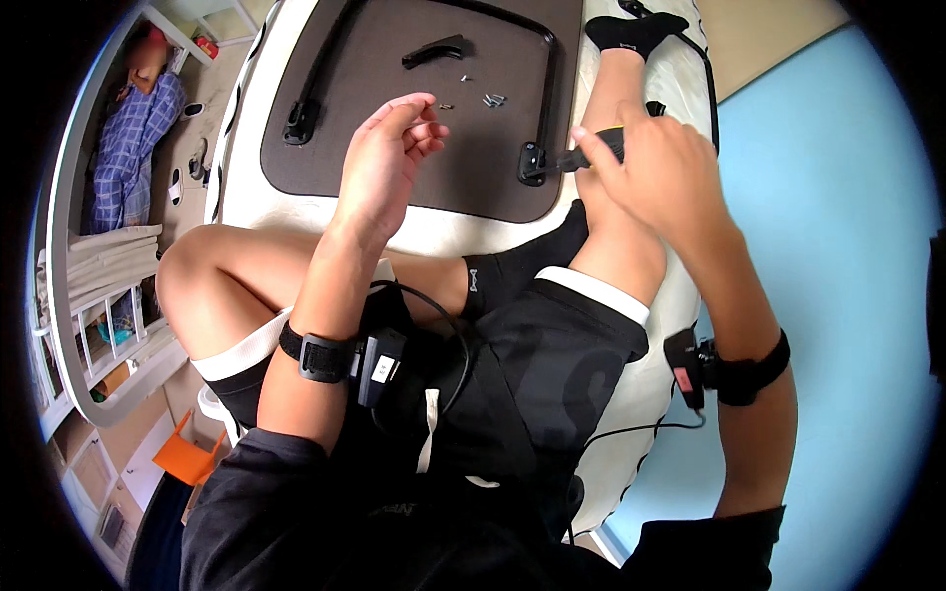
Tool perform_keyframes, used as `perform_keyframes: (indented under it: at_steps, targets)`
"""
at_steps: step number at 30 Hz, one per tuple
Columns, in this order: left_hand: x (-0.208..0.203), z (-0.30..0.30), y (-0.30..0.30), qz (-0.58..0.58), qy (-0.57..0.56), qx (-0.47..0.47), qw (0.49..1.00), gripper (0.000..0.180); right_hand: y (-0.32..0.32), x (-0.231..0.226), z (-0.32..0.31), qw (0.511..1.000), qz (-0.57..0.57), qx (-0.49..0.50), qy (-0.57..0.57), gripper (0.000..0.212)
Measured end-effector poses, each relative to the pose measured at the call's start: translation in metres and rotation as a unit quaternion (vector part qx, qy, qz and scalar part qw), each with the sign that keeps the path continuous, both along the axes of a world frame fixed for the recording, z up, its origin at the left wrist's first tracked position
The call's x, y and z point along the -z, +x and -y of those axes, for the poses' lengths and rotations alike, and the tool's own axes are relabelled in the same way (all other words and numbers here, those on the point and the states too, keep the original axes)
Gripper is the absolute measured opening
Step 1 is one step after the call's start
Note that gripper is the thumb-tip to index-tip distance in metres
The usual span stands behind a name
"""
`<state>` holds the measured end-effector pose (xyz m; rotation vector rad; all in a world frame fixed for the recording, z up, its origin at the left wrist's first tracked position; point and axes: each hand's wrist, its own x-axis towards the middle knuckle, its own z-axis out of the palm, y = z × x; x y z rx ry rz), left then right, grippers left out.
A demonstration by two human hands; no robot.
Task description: The person assembles a small table by placing the frame pieces onto the tabletop and using a screwdriver to secure them with screws.
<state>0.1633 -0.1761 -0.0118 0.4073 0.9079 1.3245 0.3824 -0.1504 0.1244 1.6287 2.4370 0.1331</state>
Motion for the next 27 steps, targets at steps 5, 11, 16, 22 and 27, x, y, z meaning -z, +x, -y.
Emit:
perform_keyframes:
  at_steps: [5, 11, 16, 22, 27]
  targets:
    - [-0.001, 0.002, -0.002, 0.003, -0.004, -0.012, 1.0, 0.019, 0.015, -0.008, 0.003, 0.983, -0.131, -0.105, -0.072, 0.036]
    - [-0.004, 0.003, 0.001, -0.008, -0.006, -0.011, 1.0, 0.019, -0.015, -0.003, -0.003, 0.98, -0.007, 0.16, -0.116, 0.03]
    - [-0.005, 0.002, -0.001, -0.002, -0.011, -0.01, 1.0, 0.018, 0.008, -0.004, 0.004, 0.97, -0.18, -0.15, -0.069, 0.028]
    - [-0.005, 0.001, 0.0, 0.013, -0.006, -0.017, 1.0, 0.017, -0.011, -0.001, -0.002, 0.989, -0.057, 0.081, -0.112, 0.031]
    - [-0.002, 0.003, -0.001, 0.01, -0.007, -0.011, 1.0, 0.018, 0.003, 0.0, 0.003, 0.974, -0.162, -0.153, -0.034, 0.023]
